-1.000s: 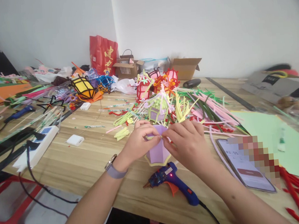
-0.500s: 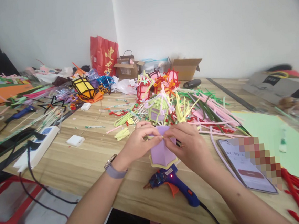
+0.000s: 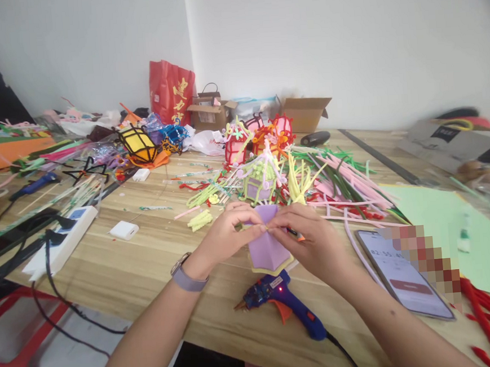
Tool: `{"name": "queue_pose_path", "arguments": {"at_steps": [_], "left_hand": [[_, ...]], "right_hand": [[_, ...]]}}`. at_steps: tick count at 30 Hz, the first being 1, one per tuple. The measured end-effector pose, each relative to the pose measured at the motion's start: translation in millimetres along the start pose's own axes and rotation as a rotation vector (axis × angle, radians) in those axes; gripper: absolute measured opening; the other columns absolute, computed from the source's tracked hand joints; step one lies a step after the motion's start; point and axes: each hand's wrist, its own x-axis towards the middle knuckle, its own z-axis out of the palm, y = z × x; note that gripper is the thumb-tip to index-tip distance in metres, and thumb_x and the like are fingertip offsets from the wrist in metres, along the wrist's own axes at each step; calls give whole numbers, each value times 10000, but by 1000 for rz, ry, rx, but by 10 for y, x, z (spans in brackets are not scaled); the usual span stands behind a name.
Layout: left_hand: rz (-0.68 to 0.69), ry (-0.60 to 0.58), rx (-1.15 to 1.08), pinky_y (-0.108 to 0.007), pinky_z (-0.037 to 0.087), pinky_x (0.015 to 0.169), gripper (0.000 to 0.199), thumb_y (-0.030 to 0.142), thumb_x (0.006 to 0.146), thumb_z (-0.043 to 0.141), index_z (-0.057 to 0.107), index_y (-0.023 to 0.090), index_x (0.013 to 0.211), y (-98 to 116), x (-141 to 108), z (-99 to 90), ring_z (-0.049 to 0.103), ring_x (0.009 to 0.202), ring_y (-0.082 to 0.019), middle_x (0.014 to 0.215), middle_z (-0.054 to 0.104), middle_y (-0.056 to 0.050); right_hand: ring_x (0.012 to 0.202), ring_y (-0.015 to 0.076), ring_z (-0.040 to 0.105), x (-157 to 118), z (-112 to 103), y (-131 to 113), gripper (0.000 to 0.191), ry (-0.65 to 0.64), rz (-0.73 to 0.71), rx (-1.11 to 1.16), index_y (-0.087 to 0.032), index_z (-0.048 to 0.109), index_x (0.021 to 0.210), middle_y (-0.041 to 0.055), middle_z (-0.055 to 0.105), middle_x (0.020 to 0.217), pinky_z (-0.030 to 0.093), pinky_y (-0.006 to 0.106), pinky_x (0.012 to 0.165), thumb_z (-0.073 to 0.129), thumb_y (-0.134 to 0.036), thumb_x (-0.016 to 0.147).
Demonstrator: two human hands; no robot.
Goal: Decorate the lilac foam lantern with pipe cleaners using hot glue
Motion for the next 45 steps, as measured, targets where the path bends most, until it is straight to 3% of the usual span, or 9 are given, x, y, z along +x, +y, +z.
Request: {"name": "queue_pose_path", "arguments": {"at_steps": [7, 14, 22, 24, 26, 30, 33, 40, 45], "left_hand": [[-51, 29, 19, -341, 389, 946, 180, 335, 850, 626, 723, 190, 806, -41, 8, -20, 536, 1018, -225, 843, 654, -46], [-101, 29, 43, -344, 412, 936, 197, 355, 830, 648, 726, 183, 886, -73, -21, -10, 536, 1006, -219, 925, 625, -55], [-100, -18, 63, -336, 418, 932, 185, 360, 824, 634, 717, 196, 813, -30, -12, -16, 538, 1016, -221, 907, 652, -44], [-133, 9, 34, -319, 428, 863, 214, 372, 828, 620, 703, 186, 763, -16, 1, -33, 566, 915, -208, 834, 651, -34], [-202, 64, -44, -296, 430, 772, 252, 395, 828, 606, 687, 176, 733, -17, 12, -46, 572, 801, -185, 775, 640, -22], [-355, 203, -261, -263, 418, 681, 281, 436, 785, 621, 691, 165, 809, -49, 28, -50, 565, 741, -168, 781, 661, -13], [-377, 261, -316, -253, 413, 664, 292, 436, 747, 640, 692, 156, 816, -67, 44, -44, 553, 744, -165, 784, 659, -11], [-369, 377, -361, -229, 373, 599, 191, 340, 728, 631, 644, 150, 708, -90, 79, -52, 503, 664, -131, 681, 597, 13], [-376, 432, -374, -236, 382, 605, 215, 354, 715, 646, 665, 142, 742, -143, 92, -75, 534, 671, -140, 704, 635, -1]], "right_hand": [[826, 203, 594, 4, -31, 101, 84, -31, -31, -216, -205, 659, 911, 53, 684, 875, 410, 349, 749, 584, -244, 914], [852, 213, 570, 37, -93, 131, 132, -51, -111, -333, -202, 622, 829, 45, 700, 867, 376, 380, 839, 539, -212, 932], [896, 230, 594, 61, -52, 120, 133, 28, -74, -432, -199, 655, 921, 65, 715, 934, 394, 389, 845, 525, -219, 942], [891, 243, 609, 46, -99, 122, 141, 51, -13, -437, -182, 658, 936, 88, 709, 933, 417, 385, 804, 523, -221, 935], [781, 227, 626, -19, -171, 92, 156, -30, 92, -414, -189, 654, 830, 76, 698, 819, 435, 345, 693, 533, -232, 919], [449, 157, 566, -337, -230, -88, 242, -526, 320, -306, -229, 610, 595, -12, 628, 541, 279, 268, 432, 661, -296, 822], [493, 201, 623, -617, -135, -247, 183, -716, 379, -329, -229, 635, 653, 5, 678, 597, 257, 266, 437, 798, -312, 654], [624, 174, 632, -872, -19, -298, 153, -673, 657, -98, -217, 605, 747, 1, 679, 718, 395, 245, 536, 642, -83, 683], [619, 141, 546, -934, -190, -266, 116, -540, 803, 384, -225, 540, 789, -23, 602, 697, 416, 244, 547, 543, -126, 728]]}}
